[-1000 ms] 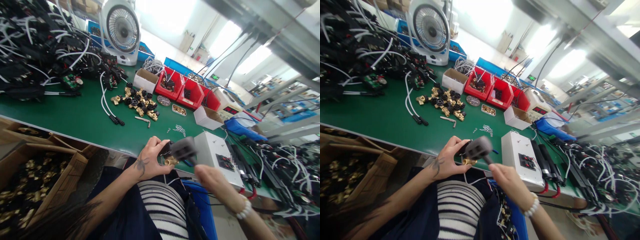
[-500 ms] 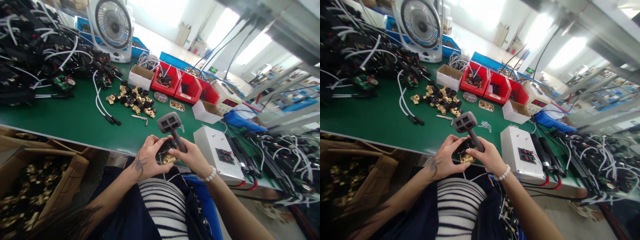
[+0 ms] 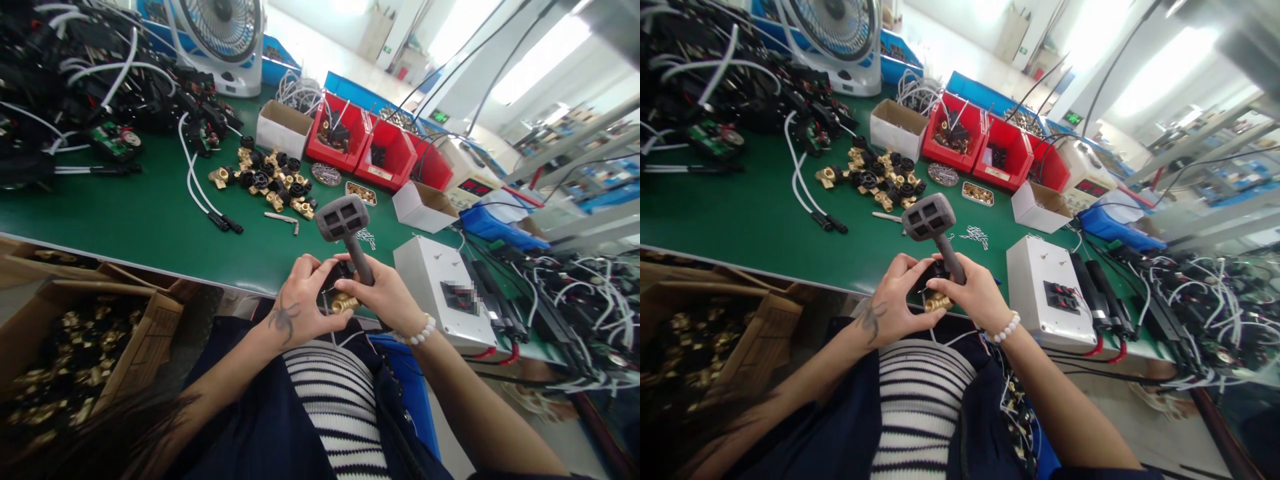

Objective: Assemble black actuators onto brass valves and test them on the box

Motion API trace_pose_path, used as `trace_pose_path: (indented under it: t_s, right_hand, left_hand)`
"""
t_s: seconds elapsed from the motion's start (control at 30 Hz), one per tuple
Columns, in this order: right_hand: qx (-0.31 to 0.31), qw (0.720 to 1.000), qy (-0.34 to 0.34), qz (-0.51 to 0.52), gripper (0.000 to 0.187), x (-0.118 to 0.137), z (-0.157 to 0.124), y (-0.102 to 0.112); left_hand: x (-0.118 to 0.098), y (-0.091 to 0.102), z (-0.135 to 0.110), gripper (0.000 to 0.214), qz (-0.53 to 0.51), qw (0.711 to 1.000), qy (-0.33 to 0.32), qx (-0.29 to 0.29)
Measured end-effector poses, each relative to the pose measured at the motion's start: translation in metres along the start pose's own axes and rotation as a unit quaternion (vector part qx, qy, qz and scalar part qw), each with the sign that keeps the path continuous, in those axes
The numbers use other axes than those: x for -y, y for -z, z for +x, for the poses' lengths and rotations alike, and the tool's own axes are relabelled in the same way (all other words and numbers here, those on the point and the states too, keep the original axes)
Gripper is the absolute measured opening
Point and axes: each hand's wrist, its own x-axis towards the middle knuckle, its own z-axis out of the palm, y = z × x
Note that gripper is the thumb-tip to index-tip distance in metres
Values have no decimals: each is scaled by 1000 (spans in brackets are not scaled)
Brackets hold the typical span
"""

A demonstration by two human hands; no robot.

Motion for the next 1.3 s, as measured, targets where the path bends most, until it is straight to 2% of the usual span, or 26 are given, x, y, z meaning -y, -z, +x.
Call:
trace_pose_path:
  t_s: [0.23,0.37,0.5,0.6,0.67,0.73,0.83,0.9,1.0,1.07,1.1,1.2,1.23,1.3]
  right_hand:
    - [-15,1000,-5,18,45,0,-2,-3]
    - [-16,1000,19,19,43,-3,-2,0]
    - [-47,995,40,73,35,-6,-19,18]
    - [-91,989,42,104,44,-6,-43,38]
    - [-74,996,19,45,48,-5,-57,48]
    - [-22,997,-17,-69,53,-3,-66,54]
    - [12,977,-29,-212,59,1,-73,58]
    - [-29,975,-13,-220,59,5,-77,62]
    - [-140,980,14,-142,54,8,-82,63]
    - [-174,974,27,-145,52,6,-83,59]
    - [-163,969,32,-181,53,4,-82,56]
    - [-75,944,37,-320,56,2,-80,52]
    - [-62,939,37,-337,56,2,-80,53]
    - [-93,946,37,-309,55,5,-81,57]
  left_hand:
    - [-3,-3,-1,70,14,1000,7,-8]
    - [-6,-5,-1,69,26,1000,15,-7]
    - [-8,-8,0,70,29,998,42,-21]
    - [-9,-9,0,72,21,998,55,-29]
    - [-9,-9,-1,71,26,998,52,-31]
    - [-9,-9,-1,69,36,998,44,-34]
    - [-9,-8,-2,67,42,998,31,-31]
    - [-10,-8,-2,67,40,998,28,-25]
    - [-9,-8,-1,66,38,998,31,-24]
    - [-9,-8,-1,67,39,998,30,-24]
    - [-9,-8,-1,67,39,999,28,-24]
    - [-9,-8,-1,67,37,999,24,-23]
    - [-9,-7,-1,67,36,999,25,-21]
    - [-9,-7,-1,68,33,999,28,-17]
